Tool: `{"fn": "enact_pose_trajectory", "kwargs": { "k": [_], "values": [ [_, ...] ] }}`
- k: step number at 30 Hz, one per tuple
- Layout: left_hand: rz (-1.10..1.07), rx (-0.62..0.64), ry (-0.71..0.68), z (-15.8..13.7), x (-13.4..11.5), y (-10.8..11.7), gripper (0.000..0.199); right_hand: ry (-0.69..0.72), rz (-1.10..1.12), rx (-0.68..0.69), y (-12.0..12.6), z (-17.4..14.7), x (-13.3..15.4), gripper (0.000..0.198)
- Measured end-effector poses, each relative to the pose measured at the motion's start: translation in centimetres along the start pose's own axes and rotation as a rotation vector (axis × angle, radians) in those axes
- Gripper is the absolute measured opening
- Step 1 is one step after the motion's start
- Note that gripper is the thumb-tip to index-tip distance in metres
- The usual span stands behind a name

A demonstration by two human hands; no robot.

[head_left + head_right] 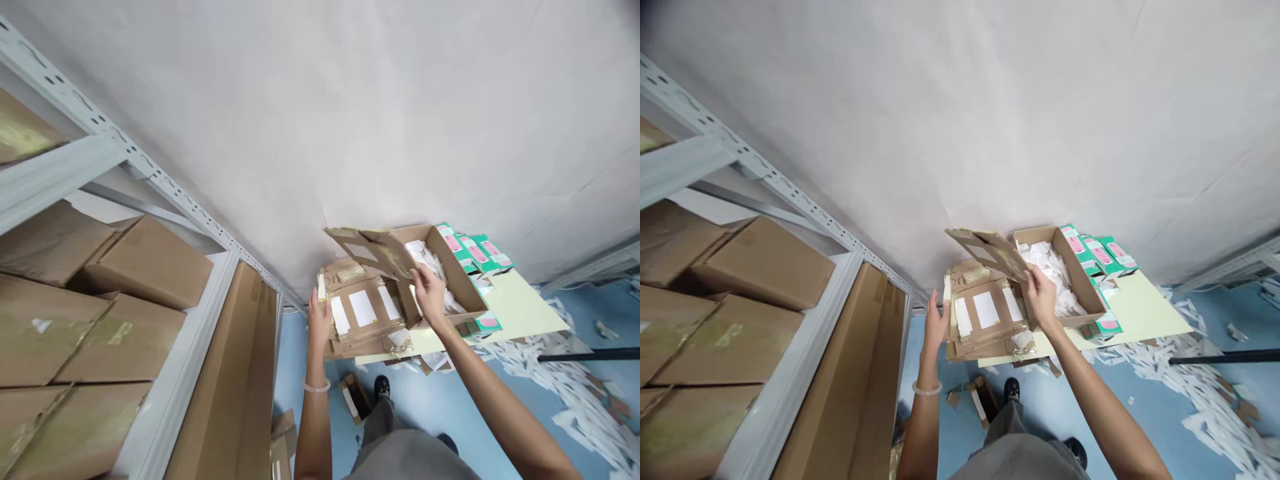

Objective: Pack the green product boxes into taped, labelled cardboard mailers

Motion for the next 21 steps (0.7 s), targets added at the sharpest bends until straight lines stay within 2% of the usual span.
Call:
{"fn": "enact_pose_trajectory", "kwargs": {
  "k": [2, 5, 8, 11, 13, 16, 21],
  "values": [
    [-0.033, -0.009, -0.052, 0.8, -2.7, -0.3, 0.062, -0.067, 0.081, -0.107, 3.7, 0.9, 0.4, 0.030],
    [-0.093, -0.022, -0.114, 1.6, -7.1, -0.5, 0.065, -0.144, 0.236, -0.185, 9.2, 1.3, -0.1, 0.030],
    [-0.172, -0.033, -0.176, 1.4, -11.7, -1.2, 0.067, -0.226, 0.375, -0.229, 14.9, 0.7, -1.8, 0.031],
    [-0.303, 0.019, -0.220, 0.0, -16.5, -3.3, 0.067, -0.288, 0.441, -0.277, 20.7, -0.9, -3.8, 0.032],
    [-0.410, 0.110, -0.241, -1.6, -19.8, -5.9, 0.066, -0.312, 0.448, -0.318, 24.8, -2.5, -4.9, 0.033],
    [-0.548, 0.308, -0.264, -5.4, -25.0, -11.2, 0.064, -0.351, 0.443, -0.398, 31.2, -5.2, -6.2, 0.033],
    [-0.560, 0.629, -0.333, -14.6, -32.1, -21.1, 0.062, -0.465, 0.423, -0.559, 41.8, -10.8, -8.7, 0.035]
  ]
}}
Point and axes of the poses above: each hand's wrist, its own z-axis towards the middle knuckle, its own y-axis out of the back of the hand, x = y × z, the point moved 5 cm from there along z, towards the middle knuckle, and after that the axes turned 8 degrees about -x, right-handed, at the moved point
